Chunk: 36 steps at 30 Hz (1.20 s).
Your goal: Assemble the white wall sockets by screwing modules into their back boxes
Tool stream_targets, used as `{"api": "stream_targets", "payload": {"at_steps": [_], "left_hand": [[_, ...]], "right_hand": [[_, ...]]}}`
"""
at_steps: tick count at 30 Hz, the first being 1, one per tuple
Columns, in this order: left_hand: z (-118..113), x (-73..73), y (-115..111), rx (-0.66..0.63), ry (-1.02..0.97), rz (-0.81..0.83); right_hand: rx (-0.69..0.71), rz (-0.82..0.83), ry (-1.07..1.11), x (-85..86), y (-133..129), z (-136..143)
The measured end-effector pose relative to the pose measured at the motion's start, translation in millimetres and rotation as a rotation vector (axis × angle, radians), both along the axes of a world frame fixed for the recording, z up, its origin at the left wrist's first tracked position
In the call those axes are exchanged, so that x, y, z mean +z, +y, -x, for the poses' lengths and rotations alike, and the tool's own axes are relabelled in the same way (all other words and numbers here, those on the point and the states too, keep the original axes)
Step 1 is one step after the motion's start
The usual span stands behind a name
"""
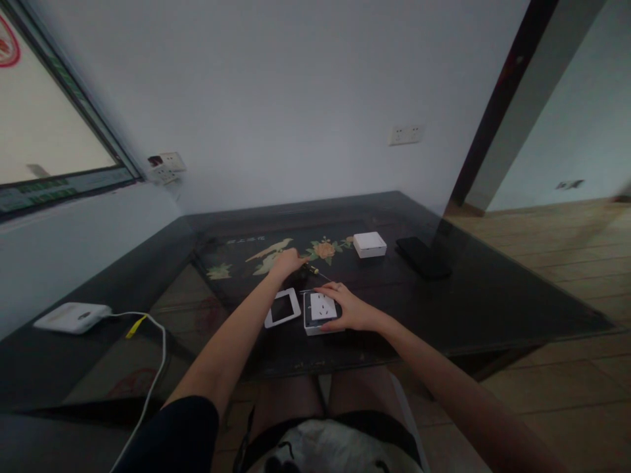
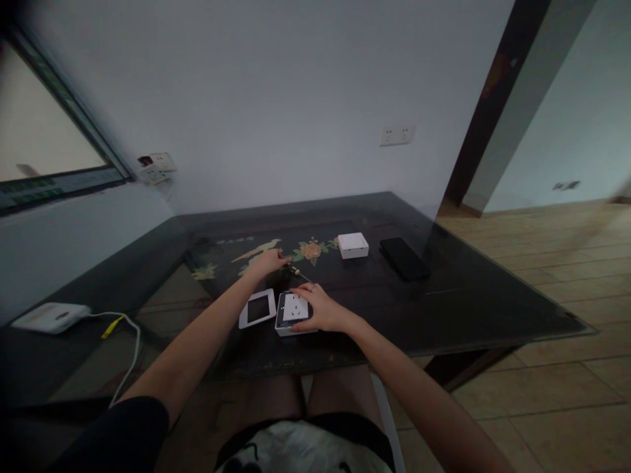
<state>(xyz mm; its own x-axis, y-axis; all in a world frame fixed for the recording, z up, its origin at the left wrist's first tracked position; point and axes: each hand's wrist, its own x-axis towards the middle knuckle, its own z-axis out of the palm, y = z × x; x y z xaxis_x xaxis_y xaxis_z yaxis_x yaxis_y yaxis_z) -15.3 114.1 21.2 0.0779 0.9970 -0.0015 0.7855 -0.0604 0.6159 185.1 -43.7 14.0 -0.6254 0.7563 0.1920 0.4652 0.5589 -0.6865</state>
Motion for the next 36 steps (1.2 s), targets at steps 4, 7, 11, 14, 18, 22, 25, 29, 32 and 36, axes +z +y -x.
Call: {"api": "stream_targets", "payload": {"at_steps": [4, 7, 11, 14, 18, 22, 25, 29, 32, 36], "left_hand": [[-11.7, -1.7, 0.9, 0.056, -0.323, 0.036], [-12.2, 2.6, -2.8, 0.053, -0.609, 0.011], [5.1, 24.4, -9.6, 0.070, -0.926, -0.060], [26.5, 50.2, -28.7, 0.073, -1.151, -0.135], [45.0, 81.1, -87.7, -0.067, -1.328, -0.239], [41.4, 90.2, -152.7, -0.150, -1.152, -0.414], [31.3, 82.3, -177.1, -0.179, -1.082, -0.507], [17.6, 67.4, -180.8, -0.208, -1.049, -0.560], [10.0, 60.9, -179.4, -0.214, -1.059, -0.579], [5.2, 59.7, -181.9, -0.208, -1.044, -0.610]], "right_hand": [[-0.005, -0.004, -0.006, 1.5, -0.3, 0.8], [-0.007, -0.001, -0.003, 1.0, -0.1, 1.0], [-0.008, -0.014, 0.004, -3.0, 1.4, 1.1], [-0.012, -0.019, 0.005, -7.5, 2.8, 0.8], [-0.004, -0.027, 0.016, -9.9, 2.9, -0.2], [0.004, -0.055, 0.005, -9.1, 2.4, -0.9], [0.007, -0.079, -0.001, -8.9, 2.6, -1.1], [0.007, -0.080, -0.007, -8.1, 2.4, -1.2], [0.006, -0.075, -0.008, -6.7, 1.9, -1.0], [0.007, -0.075, -0.014, -4.8, 1.4, -0.6]]}}
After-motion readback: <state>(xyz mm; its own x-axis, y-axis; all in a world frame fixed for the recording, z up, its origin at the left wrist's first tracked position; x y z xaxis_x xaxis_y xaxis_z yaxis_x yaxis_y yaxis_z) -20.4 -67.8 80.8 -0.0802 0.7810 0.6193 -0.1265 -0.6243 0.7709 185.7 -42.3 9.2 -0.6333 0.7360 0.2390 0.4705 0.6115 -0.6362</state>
